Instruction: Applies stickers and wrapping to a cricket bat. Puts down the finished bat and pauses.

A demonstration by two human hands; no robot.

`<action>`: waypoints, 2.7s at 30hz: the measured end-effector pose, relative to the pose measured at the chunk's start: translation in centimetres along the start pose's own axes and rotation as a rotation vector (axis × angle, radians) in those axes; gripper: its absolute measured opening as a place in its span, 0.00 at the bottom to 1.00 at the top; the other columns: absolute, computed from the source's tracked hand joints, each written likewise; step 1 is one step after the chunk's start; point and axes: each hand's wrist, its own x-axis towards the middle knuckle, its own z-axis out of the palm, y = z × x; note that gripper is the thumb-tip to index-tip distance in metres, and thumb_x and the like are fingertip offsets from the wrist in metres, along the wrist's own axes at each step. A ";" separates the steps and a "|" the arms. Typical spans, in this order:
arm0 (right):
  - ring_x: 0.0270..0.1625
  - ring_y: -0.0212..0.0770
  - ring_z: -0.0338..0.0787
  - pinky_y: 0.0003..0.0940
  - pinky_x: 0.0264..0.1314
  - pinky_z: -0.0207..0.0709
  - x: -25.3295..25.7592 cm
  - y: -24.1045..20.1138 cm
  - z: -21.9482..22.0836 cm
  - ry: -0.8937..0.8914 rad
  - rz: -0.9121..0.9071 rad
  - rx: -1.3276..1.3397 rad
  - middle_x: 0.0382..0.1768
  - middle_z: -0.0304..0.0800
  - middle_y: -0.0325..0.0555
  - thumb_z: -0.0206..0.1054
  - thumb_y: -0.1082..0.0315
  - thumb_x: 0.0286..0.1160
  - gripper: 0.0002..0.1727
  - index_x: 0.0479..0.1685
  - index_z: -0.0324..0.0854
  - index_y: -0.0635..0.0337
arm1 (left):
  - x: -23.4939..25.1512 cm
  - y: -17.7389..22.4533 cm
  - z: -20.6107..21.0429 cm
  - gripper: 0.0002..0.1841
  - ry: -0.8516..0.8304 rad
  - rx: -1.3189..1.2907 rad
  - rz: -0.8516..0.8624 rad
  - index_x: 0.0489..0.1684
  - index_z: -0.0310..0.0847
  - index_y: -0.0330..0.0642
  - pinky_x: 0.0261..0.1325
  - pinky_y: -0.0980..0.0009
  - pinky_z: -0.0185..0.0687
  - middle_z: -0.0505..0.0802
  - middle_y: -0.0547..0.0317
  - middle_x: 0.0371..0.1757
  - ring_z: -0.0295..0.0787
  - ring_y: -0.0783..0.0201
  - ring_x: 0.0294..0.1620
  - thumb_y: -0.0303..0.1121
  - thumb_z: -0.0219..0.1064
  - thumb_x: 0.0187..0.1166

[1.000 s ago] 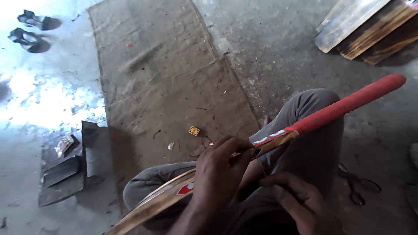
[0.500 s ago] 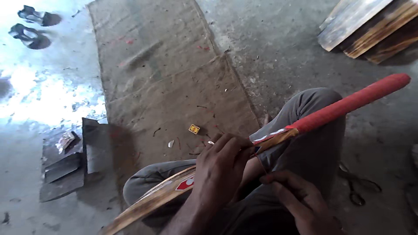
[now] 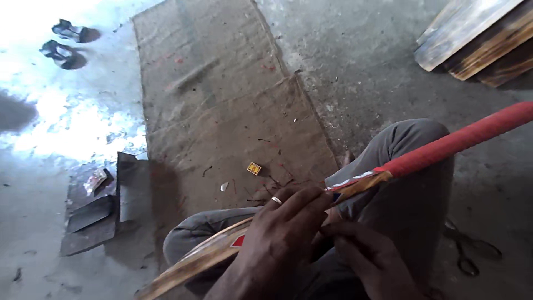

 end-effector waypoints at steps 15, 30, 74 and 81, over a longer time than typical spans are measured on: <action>0.21 0.30 0.72 0.25 0.21 0.68 3.7 5.1 -3.1 -0.038 0.012 0.031 0.29 0.78 0.38 0.55 0.62 0.91 0.12 0.56 0.84 0.50 | 2.3 -2.6 -0.7 0.17 -0.134 -0.020 -0.077 0.70 0.86 0.67 0.54 0.65 0.88 0.88 0.80 0.68 0.87 0.74 0.60 0.42 0.63 0.86; 0.18 0.33 0.66 0.26 0.18 0.63 4.5 1.6 -1.3 0.116 0.185 0.080 0.21 0.69 0.39 0.54 0.61 0.90 0.14 0.58 0.86 0.51 | 0.4 -0.2 5.3 0.61 -0.204 0.503 -0.264 0.97 0.45 0.55 0.73 0.31 0.58 0.69 0.53 0.87 0.65 0.44 0.83 0.69 0.72 0.58; 0.20 0.27 0.69 0.21 0.22 0.65 -0.5 2.2 -3.5 -0.013 0.239 0.410 0.24 0.75 0.39 0.62 0.61 0.88 0.11 0.55 0.89 0.51 | 0.3 -3.9 5.7 0.29 -0.931 -1.715 -0.544 0.74 0.74 0.51 0.49 0.74 0.90 0.91 0.61 0.52 0.91 0.72 0.47 0.48 0.74 0.74; 0.21 0.24 0.72 0.19 0.23 0.69 -2.3 4.2 -5.2 0.010 0.228 0.229 0.32 0.86 0.37 0.62 0.61 0.88 0.12 0.55 0.89 0.52 | 0.3 -7.7 6.6 0.19 -1.016 -2.013 -0.563 0.67 0.84 0.64 0.56 0.79 0.88 0.95 0.74 0.55 0.92 0.80 0.54 0.50 0.70 0.79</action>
